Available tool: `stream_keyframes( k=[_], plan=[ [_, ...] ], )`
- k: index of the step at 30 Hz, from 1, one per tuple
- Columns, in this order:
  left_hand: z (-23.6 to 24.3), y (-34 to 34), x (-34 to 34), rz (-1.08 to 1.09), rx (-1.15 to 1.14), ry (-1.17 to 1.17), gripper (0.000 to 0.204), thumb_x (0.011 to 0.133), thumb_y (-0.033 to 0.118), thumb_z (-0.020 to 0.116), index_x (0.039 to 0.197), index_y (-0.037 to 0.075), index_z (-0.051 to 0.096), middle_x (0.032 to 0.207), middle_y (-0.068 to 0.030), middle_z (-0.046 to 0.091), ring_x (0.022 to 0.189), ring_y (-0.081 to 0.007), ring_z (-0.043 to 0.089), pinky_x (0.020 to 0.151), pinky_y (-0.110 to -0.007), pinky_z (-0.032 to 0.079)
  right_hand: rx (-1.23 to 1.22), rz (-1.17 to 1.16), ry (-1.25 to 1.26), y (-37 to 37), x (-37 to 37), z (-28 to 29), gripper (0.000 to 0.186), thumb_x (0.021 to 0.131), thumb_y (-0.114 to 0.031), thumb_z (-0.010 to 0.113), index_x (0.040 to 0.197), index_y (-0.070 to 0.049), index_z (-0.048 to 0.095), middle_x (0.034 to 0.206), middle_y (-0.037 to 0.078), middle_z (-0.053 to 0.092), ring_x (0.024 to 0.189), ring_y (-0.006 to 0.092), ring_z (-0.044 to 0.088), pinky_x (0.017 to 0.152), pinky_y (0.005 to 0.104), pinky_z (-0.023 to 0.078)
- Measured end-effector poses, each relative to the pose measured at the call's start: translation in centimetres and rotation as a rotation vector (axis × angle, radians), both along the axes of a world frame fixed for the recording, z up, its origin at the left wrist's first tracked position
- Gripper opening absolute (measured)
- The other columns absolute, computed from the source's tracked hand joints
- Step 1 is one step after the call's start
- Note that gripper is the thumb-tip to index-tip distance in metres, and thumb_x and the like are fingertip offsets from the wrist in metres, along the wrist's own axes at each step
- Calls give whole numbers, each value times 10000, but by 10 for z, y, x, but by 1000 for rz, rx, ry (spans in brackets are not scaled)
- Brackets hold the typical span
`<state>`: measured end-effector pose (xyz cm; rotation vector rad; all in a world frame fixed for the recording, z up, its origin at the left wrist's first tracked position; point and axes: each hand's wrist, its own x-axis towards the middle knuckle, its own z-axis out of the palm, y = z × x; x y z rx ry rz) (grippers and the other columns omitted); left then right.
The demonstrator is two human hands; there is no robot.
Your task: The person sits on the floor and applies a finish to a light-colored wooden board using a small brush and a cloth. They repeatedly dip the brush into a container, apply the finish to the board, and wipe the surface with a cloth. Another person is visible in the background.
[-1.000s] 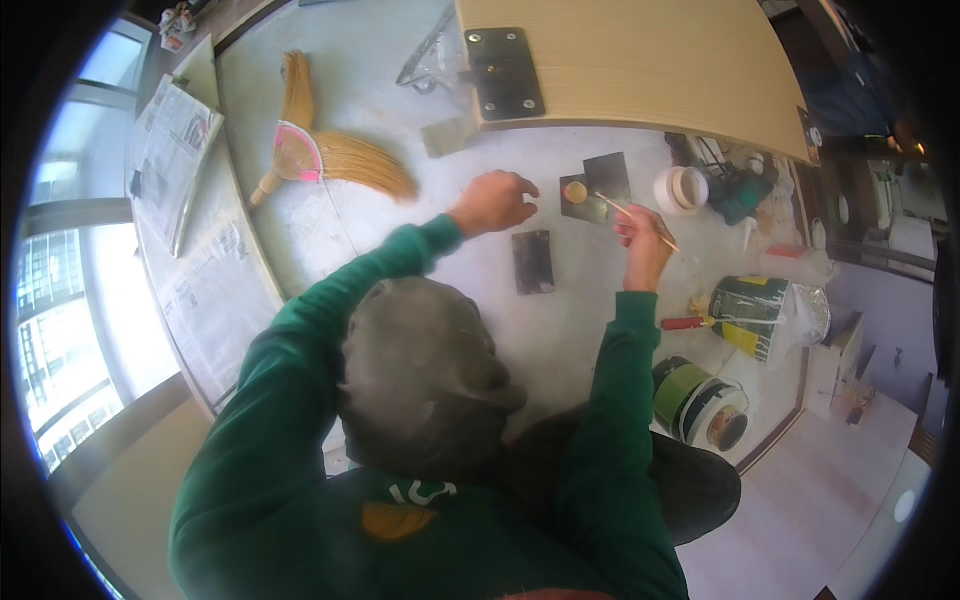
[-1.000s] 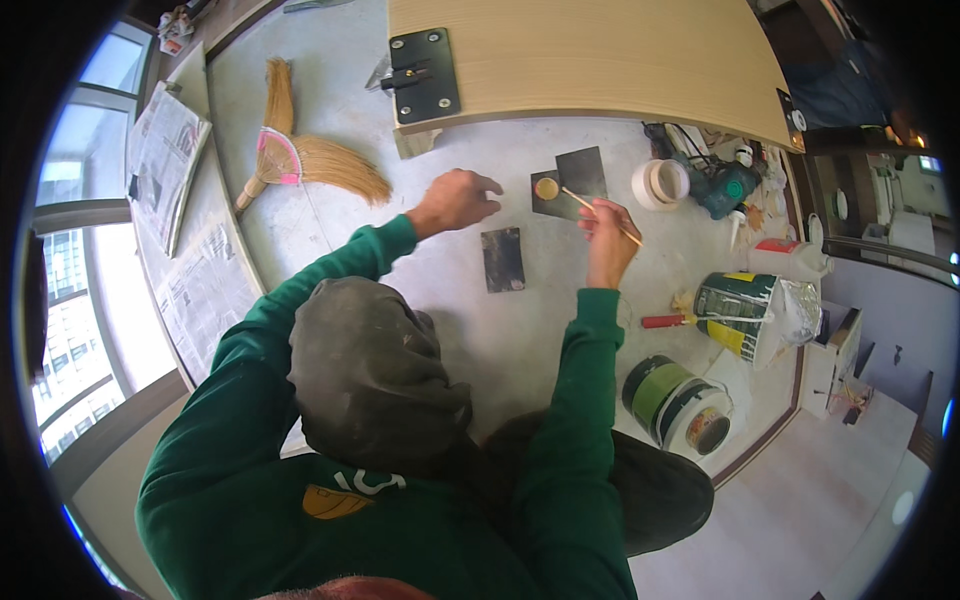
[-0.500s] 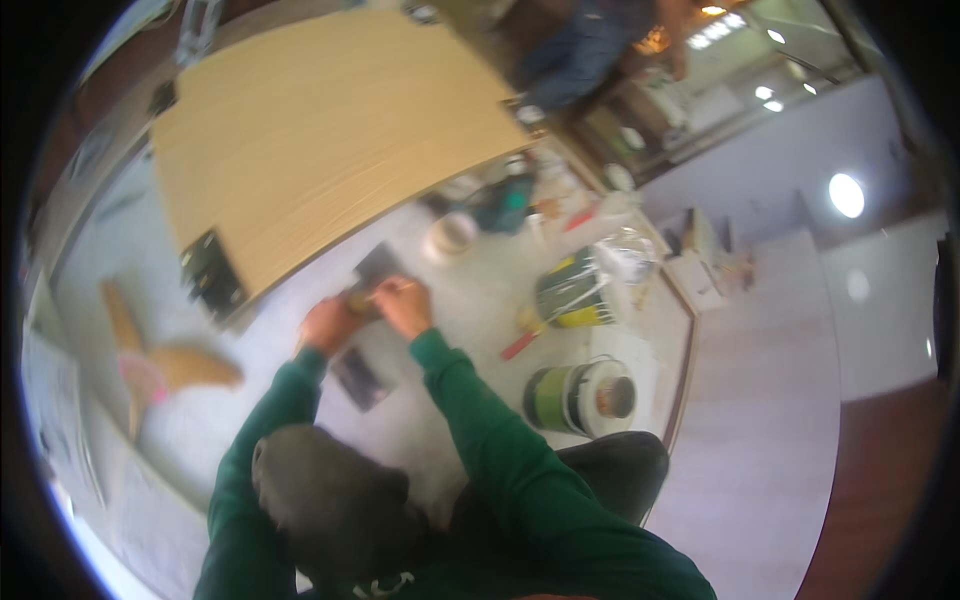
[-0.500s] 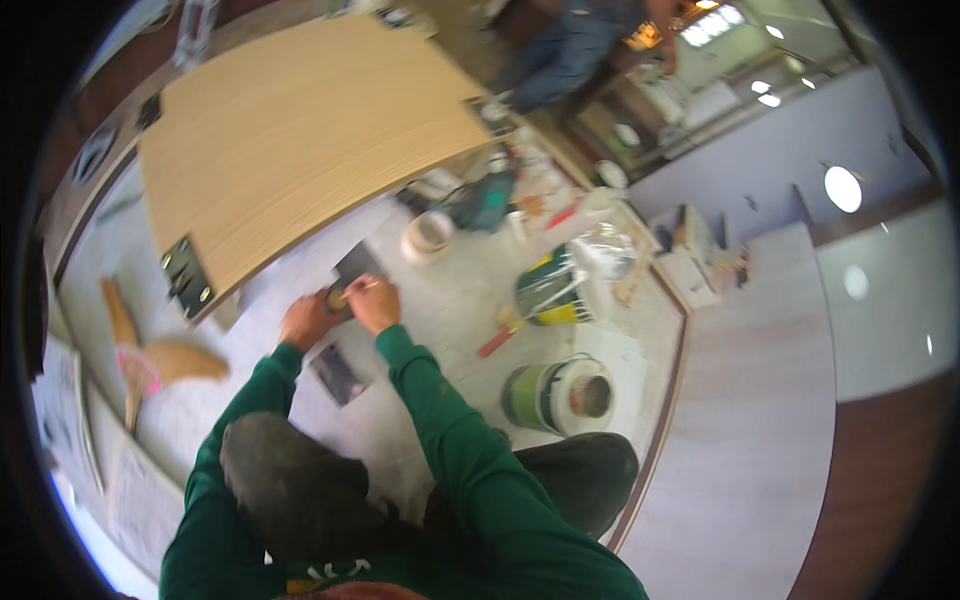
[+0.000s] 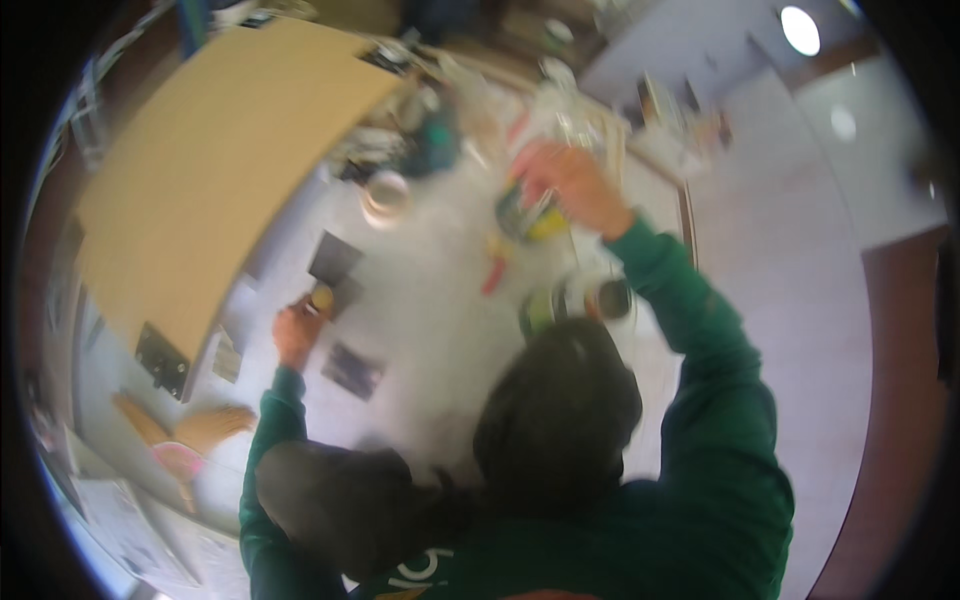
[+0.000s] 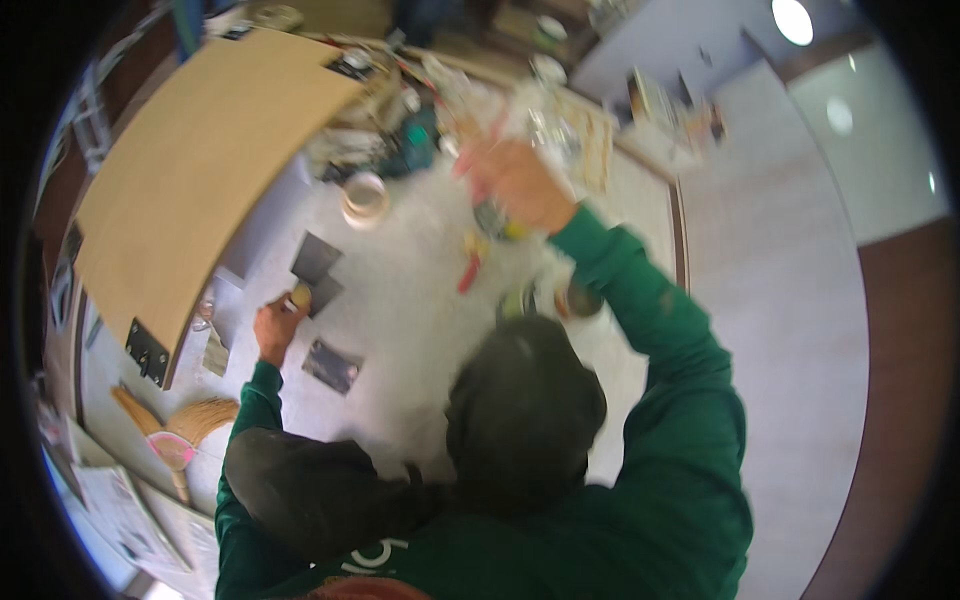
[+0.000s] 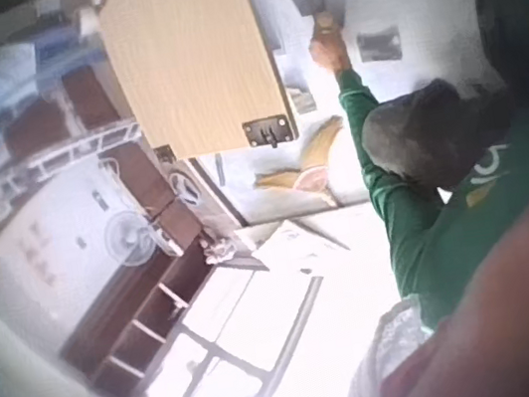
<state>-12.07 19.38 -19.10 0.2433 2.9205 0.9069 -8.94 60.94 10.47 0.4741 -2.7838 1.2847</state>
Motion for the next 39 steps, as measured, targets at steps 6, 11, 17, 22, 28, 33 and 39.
stream_keyframes(
  k=[6, 11, 17, 22, 28, 33, 39],
  plan=[
    [70, 46, -4, -165, 175, 123, 372, 812, 412, 829, 1059, 136, 792, 669, -62, 686, 601, -257, 664, 582, -368, 512, 299, -920, -159, 125, 179, -16, 386, 965, -374, 614, 947, -12, 746, 729, 92, 684, 678, 195, 632, 642, 362, 480],
    [140, 84, -6, -297, 310, 56, 458, 796, 374, 850, 1146, 86, 784, 683, -79, 687, 585, -215, 650, 623, -334, 521, 297, -1167, -297, 121, 238, -77, 470, 906, -468, 689, 912, -3, 760, 757, 115, 740, 735, 204, 706, 710, 342, 529],
    [197, 132, 1, -484, 243, 46, 461, 746, 351, 854, 1115, 83, 787, 722, -93, 717, 657, -246, 688, 656, -354, 543, 283, -1100, -435, 113, 239, -92, 386, 857, -390, 754, 872, -5, 775, 683, 90, 745, 689, 201, 734, 699, 331, 558],
    [209, 169, 9, -590, 196, 79, 441, 745, 329, 838, 1116, 96, 783, 729, -89, 726, 672, -260, 700, 660, -364, 558, 198, -1086, -388, 116, 238, -103, 272, 829, -280, 749, 817, -10, 779, 673, 87, 747, 649, 169, 705, 672, 310, 542],
    [198, 207, 28, -602, 285, 111, 461, 758, 342, 838, 1139, 88, 783, 705, -63, 713, 638, -221, 697, 653, -338, 565, 122, -1025, -293, 95, 208, -69, 263, 828, -248, 742, 803, 13, 766, 657, 89, 736, 621, 164, 691, 646, 303, 529],
    [195, 221, 42, -617, 297, 217, 456, 731, 318, 832, 1121, 86, 786, 735, -99, 726, 669, -265, 717, 667, -368, 582, 133, -908, -214, 68, 165, -32, 253, 825, -234, 754, 792, 16, 762, 642, 91, 725, 600, 167, 694, 626, 306, 527],
    [193, 219, 46, -621, 326, 279, 397, 738, 281, 809, 1075, 74, 779, 718, -116, 701, 635, -295, 691, 630, -387, 567, 189, -834, -156, 41, 124, -3, 244, 828, -228, 749, 792, 13, 758, 612, 98, 703, 579, 181, 683, 618, 331, 528]
  ],
)
